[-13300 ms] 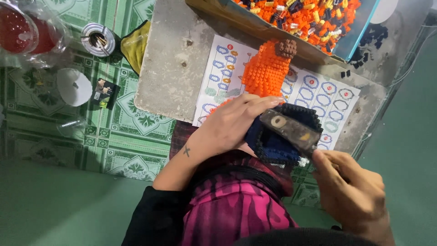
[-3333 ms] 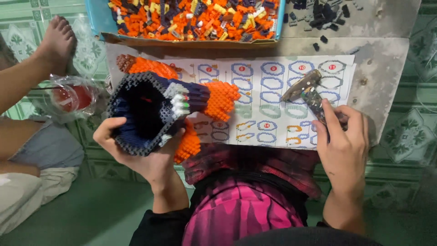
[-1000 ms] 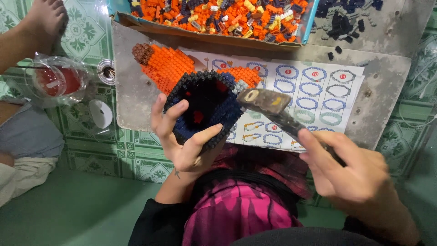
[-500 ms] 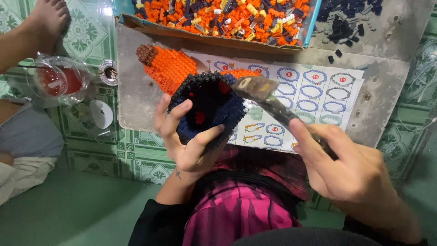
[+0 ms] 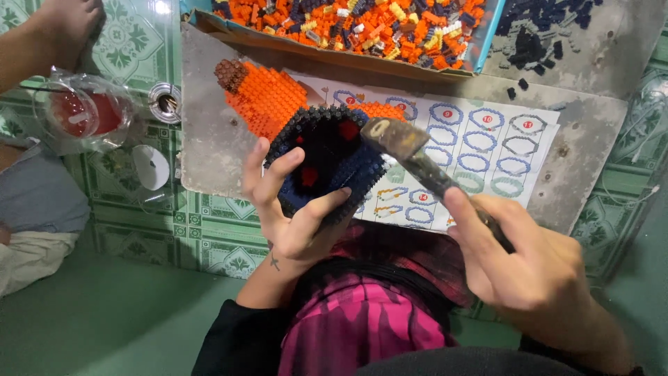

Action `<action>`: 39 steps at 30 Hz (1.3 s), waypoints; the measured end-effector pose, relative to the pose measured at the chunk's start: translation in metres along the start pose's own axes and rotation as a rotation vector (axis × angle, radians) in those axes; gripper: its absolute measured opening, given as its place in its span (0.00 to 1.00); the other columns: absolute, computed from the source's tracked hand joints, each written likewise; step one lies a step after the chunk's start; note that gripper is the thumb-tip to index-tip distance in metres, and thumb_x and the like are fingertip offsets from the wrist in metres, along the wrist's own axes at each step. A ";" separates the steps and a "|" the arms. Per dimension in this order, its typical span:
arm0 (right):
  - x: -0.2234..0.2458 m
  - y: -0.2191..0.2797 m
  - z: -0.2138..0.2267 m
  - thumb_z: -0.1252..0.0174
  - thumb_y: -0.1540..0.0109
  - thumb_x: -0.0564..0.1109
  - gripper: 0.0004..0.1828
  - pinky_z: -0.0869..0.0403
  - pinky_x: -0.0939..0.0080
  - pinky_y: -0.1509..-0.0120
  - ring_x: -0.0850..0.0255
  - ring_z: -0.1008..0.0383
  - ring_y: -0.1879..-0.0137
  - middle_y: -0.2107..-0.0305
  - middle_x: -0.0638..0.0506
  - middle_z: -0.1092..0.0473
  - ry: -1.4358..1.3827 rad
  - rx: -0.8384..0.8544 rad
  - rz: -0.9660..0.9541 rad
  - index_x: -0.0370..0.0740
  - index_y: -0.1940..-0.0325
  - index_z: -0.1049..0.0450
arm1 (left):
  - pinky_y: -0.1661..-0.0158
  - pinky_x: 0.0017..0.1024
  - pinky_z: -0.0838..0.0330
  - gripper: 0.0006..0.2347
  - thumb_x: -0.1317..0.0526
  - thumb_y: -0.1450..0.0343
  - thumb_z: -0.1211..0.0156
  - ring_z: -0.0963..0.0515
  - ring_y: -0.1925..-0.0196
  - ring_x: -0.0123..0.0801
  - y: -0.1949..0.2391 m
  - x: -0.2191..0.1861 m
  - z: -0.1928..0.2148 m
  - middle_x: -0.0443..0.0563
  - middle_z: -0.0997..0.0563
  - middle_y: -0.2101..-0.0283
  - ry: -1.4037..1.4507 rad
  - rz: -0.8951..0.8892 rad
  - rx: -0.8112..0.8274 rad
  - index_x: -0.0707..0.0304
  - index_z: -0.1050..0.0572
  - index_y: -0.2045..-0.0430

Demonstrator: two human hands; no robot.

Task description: The person assembles a corn-shaped model made of small plastic beads. They attach a black ring to the top of a blue and orange structure, then use a hammer to tap the beads into place to secure the connection.

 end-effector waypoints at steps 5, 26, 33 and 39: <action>-0.007 0.019 0.001 0.29 0.38 0.18 0.29 0.21 0.51 0.58 0.46 0.18 0.57 0.50 0.27 0.21 -0.122 -0.118 0.043 0.23 0.33 0.22 | 0.16 0.66 0.42 0.11 0.53 0.32 0.13 0.42 0.17 0.64 0.003 0.004 -0.002 0.56 0.32 0.28 0.027 0.019 0.021 0.44 0.10 0.60; 0.012 -0.033 0.003 0.28 0.40 0.22 0.27 0.26 0.58 0.66 0.51 0.20 0.60 0.51 0.28 0.20 -0.122 -0.021 0.054 0.13 0.36 0.21 | 0.15 0.64 0.43 0.10 0.55 0.30 0.15 0.44 0.17 0.61 0.000 0.003 -0.004 0.55 0.32 0.27 0.083 -0.024 0.010 0.47 0.10 0.59; 0.008 -0.039 0.005 0.28 0.39 0.21 0.29 0.27 0.58 0.66 0.54 0.23 0.64 0.50 0.30 0.19 -0.120 0.000 -0.020 0.14 0.33 0.21 | 0.16 0.64 0.42 0.09 0.55 0.31 0.14 0.42 0.18 0.60 -0.001 0.002 -0.004 0.57 0.29 0.28 0.114 -0.033 -0.029 0.49 0.09 0.60; 0.010 -0.043 -0.002 0.29 0.39 0.23 0.31 0.29 0.59 0.67 0.57 0.25 0.66 0.51 0.36 0.19 -0.133 0.042 -0.020 0.18 0.30 0.22 | 0.19 0.67 0.39 0.11 0.59 0.36 0.11 0.39 0.20 0.64 -0.003 -0.001 -0.003 0.58 0.28 0.29 0.095 -0.049 -0.049 0.54 0.09 0.64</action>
Point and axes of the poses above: each hand's wrist, its own y-axis away from the middle knuckle, its own z-axis out of the back of the hand, x = y × z, the point moved 10 cm from there along -y, towards the middle knuckle
